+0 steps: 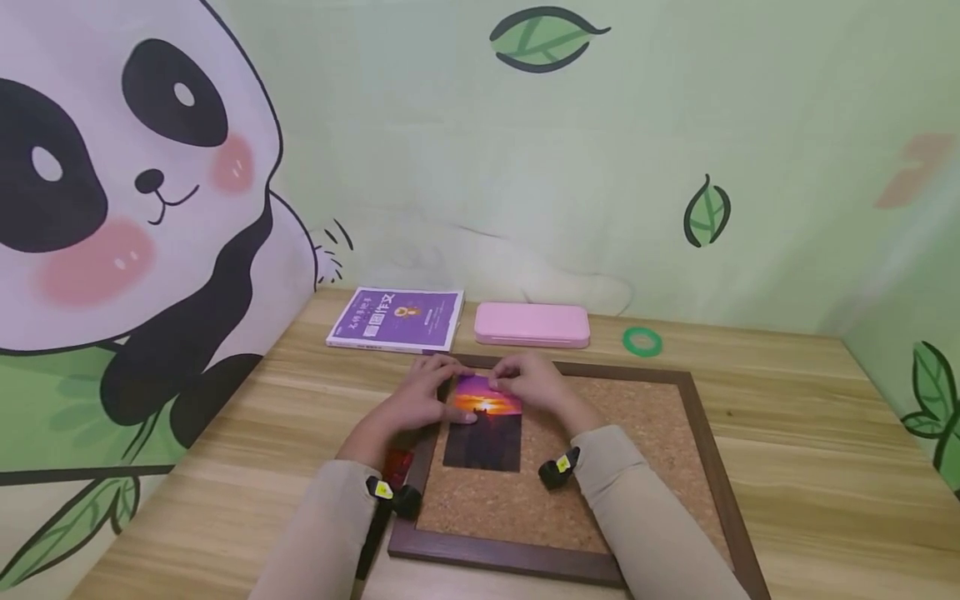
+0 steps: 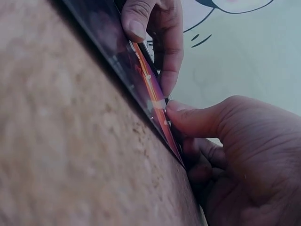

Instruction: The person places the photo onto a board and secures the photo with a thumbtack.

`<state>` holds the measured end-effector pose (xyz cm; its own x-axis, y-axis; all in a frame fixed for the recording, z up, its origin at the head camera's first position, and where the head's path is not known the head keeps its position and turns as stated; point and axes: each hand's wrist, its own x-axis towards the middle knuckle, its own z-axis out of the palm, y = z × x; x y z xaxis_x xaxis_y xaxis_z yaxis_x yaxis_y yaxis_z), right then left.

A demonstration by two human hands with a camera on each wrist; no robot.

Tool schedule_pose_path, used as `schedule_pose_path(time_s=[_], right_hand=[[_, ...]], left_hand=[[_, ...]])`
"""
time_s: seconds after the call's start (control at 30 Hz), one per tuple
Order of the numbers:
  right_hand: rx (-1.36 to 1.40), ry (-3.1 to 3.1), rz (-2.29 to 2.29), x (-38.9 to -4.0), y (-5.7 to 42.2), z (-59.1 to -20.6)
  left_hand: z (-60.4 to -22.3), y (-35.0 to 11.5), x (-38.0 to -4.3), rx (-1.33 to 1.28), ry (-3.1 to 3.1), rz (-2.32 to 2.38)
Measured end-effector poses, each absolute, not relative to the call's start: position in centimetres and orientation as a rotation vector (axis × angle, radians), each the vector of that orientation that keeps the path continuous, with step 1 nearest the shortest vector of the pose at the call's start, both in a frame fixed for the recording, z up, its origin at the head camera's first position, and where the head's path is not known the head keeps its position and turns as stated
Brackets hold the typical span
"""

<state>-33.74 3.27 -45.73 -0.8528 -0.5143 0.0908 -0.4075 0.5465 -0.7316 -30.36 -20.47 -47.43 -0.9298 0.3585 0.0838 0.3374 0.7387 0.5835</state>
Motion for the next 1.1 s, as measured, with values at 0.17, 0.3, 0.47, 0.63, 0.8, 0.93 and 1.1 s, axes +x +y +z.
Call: schedule_pose_path(time_s=[0.17,0.3,0.47,0.63,0.8,0.93,1.1], right_hand=[[-0.788,2.662,-1.191,-33.7,3.1,-45.6],[-0.766,2.685,-1.189,-33.9,3.0,-45.2],[-0.74,2.727,-1.161,-34.2,3.0,-45.1],[-0.71,2.735,-1.165,-34.5,2.9,-45.3],[-0.684,2.718,-1.19,-34.4,2.7,-45.4],[-0.655,2.711,-1.202,-34.1,2.8,-45.9],[-0.664,2.708,-1.251,-33.9,2.8,-46.5]], left_hand=[[-47.3,-20.5,-30.4,0.597,2.898,0.971],[-46.8,-20.4,-30.6,0.615,2.906,0.972],[-46.7,-20.3,-30.9,0.643,2.916,0.959],[-46.6,-20.4,-31.0,0.635,2.914,0.971],[-46.8,-20.5,-30.8,0.606,2.914,0.989],[-47.4,-20.4,-30.6,0.599,2.902,0.977],[-47.4,-20.4,-30.1,0.597,2.901,0.978]])
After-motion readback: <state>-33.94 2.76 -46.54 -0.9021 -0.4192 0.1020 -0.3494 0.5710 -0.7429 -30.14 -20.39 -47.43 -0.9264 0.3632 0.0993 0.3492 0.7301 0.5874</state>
